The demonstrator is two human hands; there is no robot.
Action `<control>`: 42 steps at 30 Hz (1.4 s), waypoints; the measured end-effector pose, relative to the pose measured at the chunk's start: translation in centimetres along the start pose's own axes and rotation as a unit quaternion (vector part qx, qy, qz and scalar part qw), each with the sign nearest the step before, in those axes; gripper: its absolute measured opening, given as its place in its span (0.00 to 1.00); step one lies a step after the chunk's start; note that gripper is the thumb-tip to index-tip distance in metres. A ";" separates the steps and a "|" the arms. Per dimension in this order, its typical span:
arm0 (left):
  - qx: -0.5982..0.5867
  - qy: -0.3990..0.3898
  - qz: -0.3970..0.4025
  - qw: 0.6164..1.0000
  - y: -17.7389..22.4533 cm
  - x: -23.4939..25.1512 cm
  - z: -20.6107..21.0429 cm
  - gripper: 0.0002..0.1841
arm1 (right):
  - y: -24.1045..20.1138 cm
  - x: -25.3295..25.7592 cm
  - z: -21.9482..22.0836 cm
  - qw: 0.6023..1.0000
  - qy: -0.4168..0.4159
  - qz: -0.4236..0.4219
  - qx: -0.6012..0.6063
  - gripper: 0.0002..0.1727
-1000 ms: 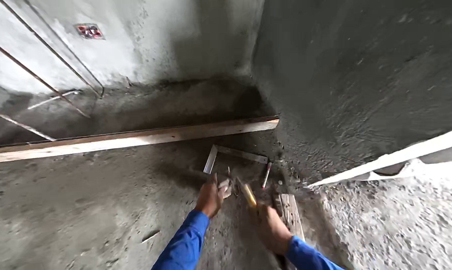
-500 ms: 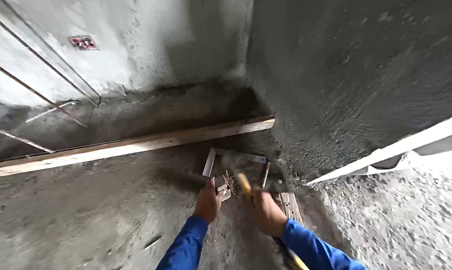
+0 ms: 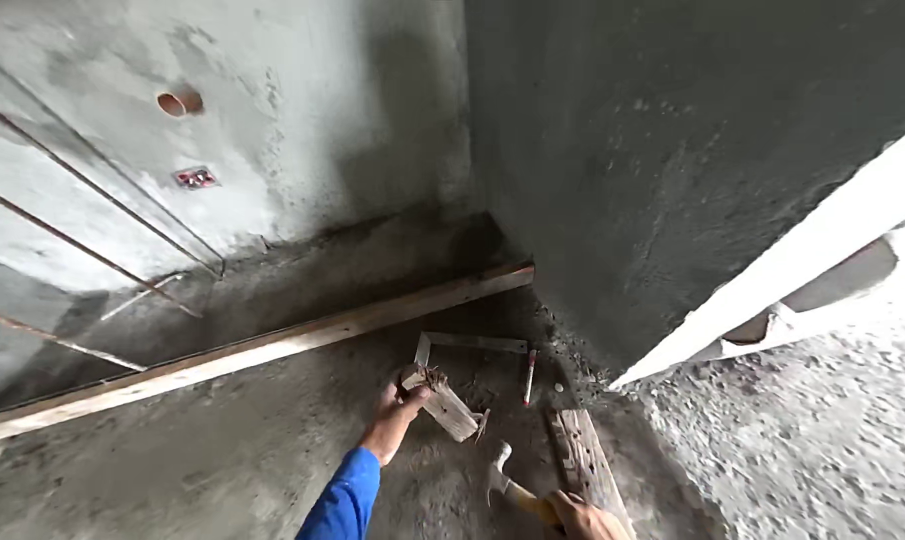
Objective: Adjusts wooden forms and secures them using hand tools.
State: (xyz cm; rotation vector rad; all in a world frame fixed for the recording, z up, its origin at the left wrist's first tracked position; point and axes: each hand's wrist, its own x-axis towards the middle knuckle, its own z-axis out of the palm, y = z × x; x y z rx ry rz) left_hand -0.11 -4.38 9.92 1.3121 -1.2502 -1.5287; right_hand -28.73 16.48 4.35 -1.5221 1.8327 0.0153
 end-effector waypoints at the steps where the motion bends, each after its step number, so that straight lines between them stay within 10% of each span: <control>1: -0.051 -0.025 -0.013 0.998 1.6 0.1 0.4 0.34 | -0.4 0.8 -1.4 0.998 0.028 -0.019 0.048 0.33; 5: -0.127 -0.159 0.006 0.979 8.3 1.1 3.1 0.29 | -5.5 4.0 -11.7 0.926 0.100 -0.200 0.305 0.51; 7: -0.122 -0.206 0.007 0.971 12.0 2.2 5.0 0.29 | -8.0 4.7 -16.6 0.893 0.073 -0.279 0.345 0.43; 10: -0.106 -0.240 0.011 0.965 17.0 4.4 7.5 0.25 | -10.9 4.9 -21.7 0.929 0.063 -0.253 0.264 0.24; 13: -0.091 -0.137 -0.006 0.986 21.1 5.7 10.4 0.14 | -13.2 4.8 -23.8 0.940 0.131 -0.188 0.254 0.28; 18: -0.018 -0.135 0.069 0.988 25.0 6.1 12.4 0.30 | -16.4 7.8 -22.5 0.822 0.278 -0.194 0.458 0.37; 23: 0.382 -0.034 0.082 0.920 20.8 7.9 11.1 0.17 | -17.0 11.1 -17.9 0.903 0.269 -0.055 0.331 0.41; 31: 0.188 -0.028 -0.053 0.980 6.4 13.9 10.6 0.20 | -10.3 15.7 -19.4 0.985 0.075 0.091 0.127 0.46; 35: 0.435 -0.190 -0.015 0.880 10.8 18.5 11.3 0.26 | -6.2 19.8 -19.3 0.971 0.082 0.136 0.178 0.36; 40: 0.706 -0.252 0.041 0.660 13.8 27.7 14.1 0.53 | -2.2 26.5 -20.3 0.962 0.121 0.171 0.176 0.29; 42: 0.720 -0.227 0.036 0.654 12.7 30.7 15.0 0.57 | -1.3 28.0 -20.0 0.960 0.134 0.184 0.165 0.27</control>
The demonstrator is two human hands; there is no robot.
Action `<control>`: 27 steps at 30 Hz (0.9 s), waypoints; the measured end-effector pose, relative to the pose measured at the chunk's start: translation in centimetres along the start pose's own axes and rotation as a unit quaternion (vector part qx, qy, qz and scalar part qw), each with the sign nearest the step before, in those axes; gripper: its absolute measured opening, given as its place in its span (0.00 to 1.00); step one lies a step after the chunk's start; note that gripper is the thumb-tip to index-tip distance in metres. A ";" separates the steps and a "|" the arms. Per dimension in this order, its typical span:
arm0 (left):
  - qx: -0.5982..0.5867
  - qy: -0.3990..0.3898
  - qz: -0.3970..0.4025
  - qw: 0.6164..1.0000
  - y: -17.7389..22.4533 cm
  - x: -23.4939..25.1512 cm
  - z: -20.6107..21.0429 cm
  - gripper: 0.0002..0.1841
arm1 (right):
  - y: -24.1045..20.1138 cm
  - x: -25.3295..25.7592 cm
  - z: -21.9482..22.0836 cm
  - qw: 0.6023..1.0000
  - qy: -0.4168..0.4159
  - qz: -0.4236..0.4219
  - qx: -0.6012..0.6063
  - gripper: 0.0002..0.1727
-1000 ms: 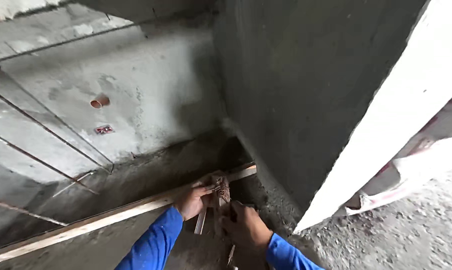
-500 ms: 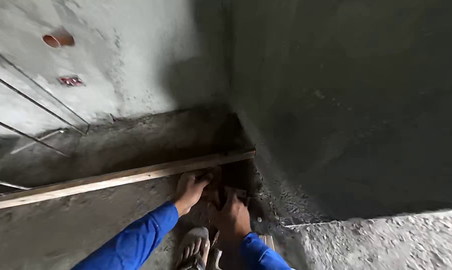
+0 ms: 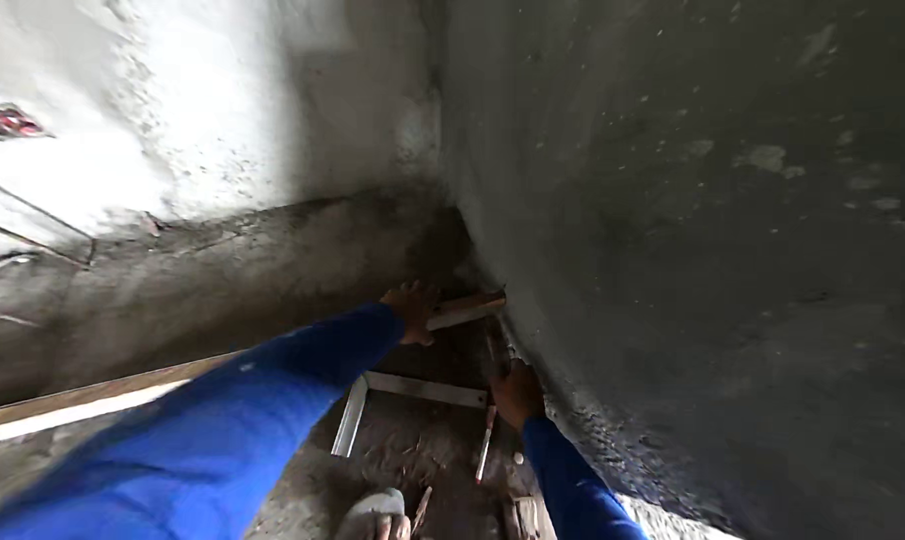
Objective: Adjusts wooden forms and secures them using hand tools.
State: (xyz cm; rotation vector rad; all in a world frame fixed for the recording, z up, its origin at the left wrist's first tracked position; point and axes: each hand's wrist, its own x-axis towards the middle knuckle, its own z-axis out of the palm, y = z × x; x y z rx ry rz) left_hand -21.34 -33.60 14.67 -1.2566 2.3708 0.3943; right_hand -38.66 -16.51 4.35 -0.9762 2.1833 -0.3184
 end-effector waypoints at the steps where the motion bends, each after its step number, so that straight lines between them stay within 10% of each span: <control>1: -0.026 0.011 -0.014 1.000 -0.1 1.2 0.4 0.58 | 0.2 0.4 0.4 1.000 0.004 0.004 -0.007 0.27; 14: -0.059 -0.017 -0.047 0.997 -2.5 6.0 5.5 0.18 | -1.0 2.9 3.1 0.992 0.033 0.012 -0.120 0.32; 27: -0.050 -0.014 -0.023 0.998 -2.5 5.6 4.2 0.21 | -2.6 2.8 2.2 0.985 0.023 0.020 -0.172 0.32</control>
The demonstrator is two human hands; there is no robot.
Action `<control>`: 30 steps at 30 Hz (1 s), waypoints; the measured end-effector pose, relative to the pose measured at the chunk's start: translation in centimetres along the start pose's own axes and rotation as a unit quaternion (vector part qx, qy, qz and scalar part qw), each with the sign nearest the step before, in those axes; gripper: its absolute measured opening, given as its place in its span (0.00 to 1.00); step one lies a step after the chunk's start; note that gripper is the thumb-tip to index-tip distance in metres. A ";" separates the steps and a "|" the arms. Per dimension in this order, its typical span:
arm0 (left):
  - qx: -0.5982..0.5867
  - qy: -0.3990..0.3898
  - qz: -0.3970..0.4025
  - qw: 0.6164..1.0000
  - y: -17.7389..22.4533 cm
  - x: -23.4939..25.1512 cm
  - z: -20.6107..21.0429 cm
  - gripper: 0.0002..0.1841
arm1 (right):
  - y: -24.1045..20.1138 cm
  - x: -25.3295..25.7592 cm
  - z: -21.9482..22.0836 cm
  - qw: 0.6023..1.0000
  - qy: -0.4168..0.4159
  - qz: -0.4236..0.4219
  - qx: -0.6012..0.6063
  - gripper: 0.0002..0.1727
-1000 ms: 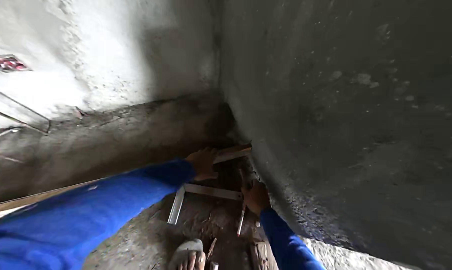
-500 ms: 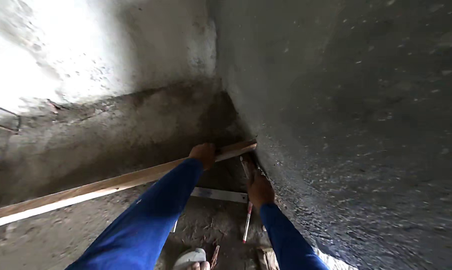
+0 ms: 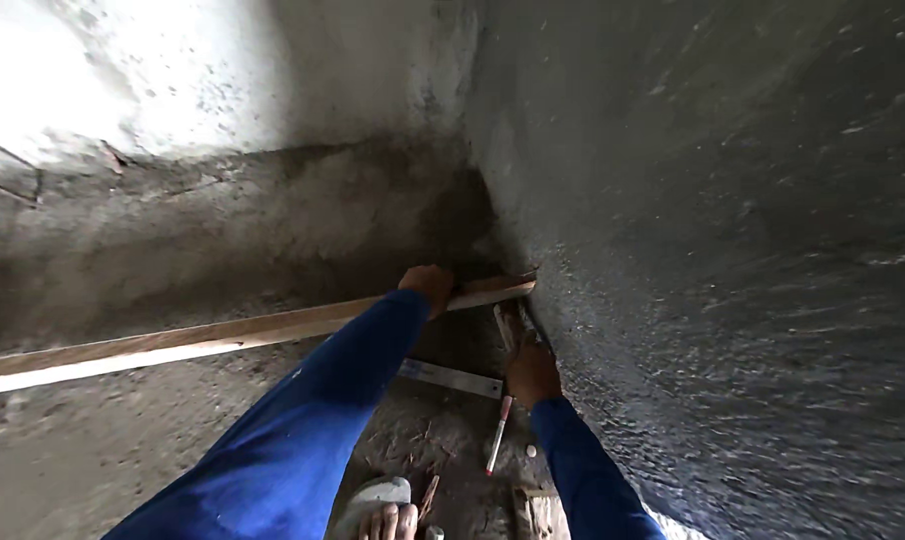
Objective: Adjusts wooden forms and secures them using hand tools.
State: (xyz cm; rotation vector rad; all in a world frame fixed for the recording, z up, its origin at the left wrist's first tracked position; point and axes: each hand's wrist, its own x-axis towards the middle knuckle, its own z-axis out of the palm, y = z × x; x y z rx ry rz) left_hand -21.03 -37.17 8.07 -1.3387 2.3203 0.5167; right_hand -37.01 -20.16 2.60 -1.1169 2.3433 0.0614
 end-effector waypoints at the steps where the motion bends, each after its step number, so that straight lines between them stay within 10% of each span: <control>1: 0.000 0.000 0.003 1.000 -0.1 0.1 0.0 0.21 | -0.5 -0.3 -0.7 1.000 -0.009 0.003 -0.009 0.32; 30: 0.017 0.004 0.033 0.999 -0.8 0.3 0.1 0.19 | 0.6 0.1 2.1 0.999 0.038 -0.022 0.026 0.29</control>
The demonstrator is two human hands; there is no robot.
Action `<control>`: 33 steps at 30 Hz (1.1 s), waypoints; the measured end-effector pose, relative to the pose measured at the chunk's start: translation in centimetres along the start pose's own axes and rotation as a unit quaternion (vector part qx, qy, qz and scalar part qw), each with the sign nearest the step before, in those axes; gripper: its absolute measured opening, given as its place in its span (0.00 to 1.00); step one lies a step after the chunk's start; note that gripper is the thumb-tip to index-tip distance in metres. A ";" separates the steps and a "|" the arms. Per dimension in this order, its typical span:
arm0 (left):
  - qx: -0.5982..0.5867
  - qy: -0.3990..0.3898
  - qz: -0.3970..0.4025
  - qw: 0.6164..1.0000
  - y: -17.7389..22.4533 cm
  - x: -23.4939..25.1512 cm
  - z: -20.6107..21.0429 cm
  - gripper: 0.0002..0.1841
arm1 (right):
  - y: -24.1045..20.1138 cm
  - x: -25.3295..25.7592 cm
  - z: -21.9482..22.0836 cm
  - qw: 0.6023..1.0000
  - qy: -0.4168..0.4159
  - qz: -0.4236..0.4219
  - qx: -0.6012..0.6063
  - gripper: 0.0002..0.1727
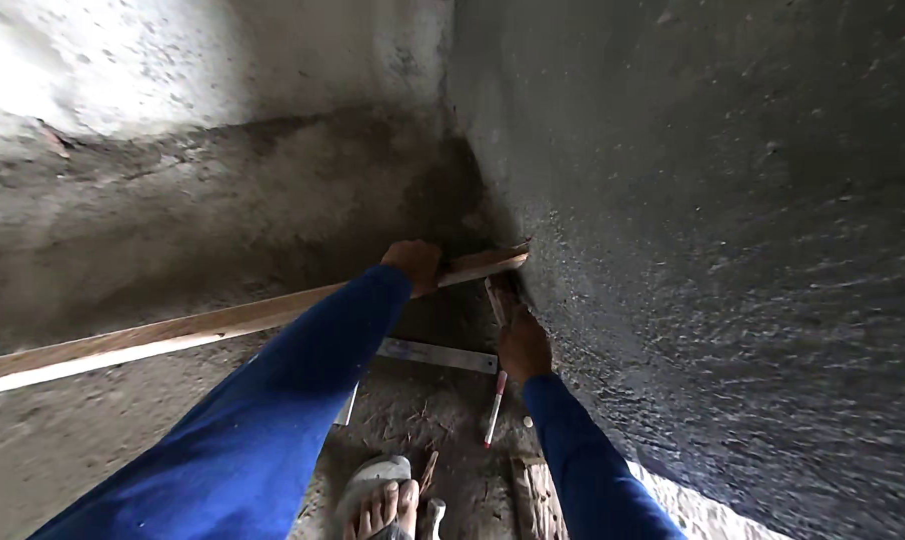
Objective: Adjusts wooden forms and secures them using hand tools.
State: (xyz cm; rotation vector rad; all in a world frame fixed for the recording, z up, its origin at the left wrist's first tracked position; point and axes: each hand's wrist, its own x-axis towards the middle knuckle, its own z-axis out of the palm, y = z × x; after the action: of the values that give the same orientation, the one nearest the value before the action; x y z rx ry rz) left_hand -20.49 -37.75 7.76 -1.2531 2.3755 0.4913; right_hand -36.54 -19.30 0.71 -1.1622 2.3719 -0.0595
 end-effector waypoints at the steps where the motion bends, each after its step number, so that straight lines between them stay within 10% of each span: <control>1: 0.000 0.002 0.000 1.000 -0.1 0.1 0.1 0.19 | -0.1 -0.1 -0.2 1.000 -0.002 0.001 0.004 0.30; 24: -0.014 0.030 -0.040 0.999 0.6 -0.4 1.8 0.20 | 0.6 -3.1 -4.0 0.991 -0.073 0.031 0.104 0.27; 33: -0.057 0.117 -0.026 0.991 0.6 -1.8 2.6 0.47 | 0.3 -7.5 -6.6 0.941 -0.083 -0.057 0.323 0.21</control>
State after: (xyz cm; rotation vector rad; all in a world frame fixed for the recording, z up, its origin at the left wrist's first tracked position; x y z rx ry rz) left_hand -19.57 -35.00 6.52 -1.4930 2.5303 0.4941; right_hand -35.89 -14.64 9.52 -0.9253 1.9027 -0.6971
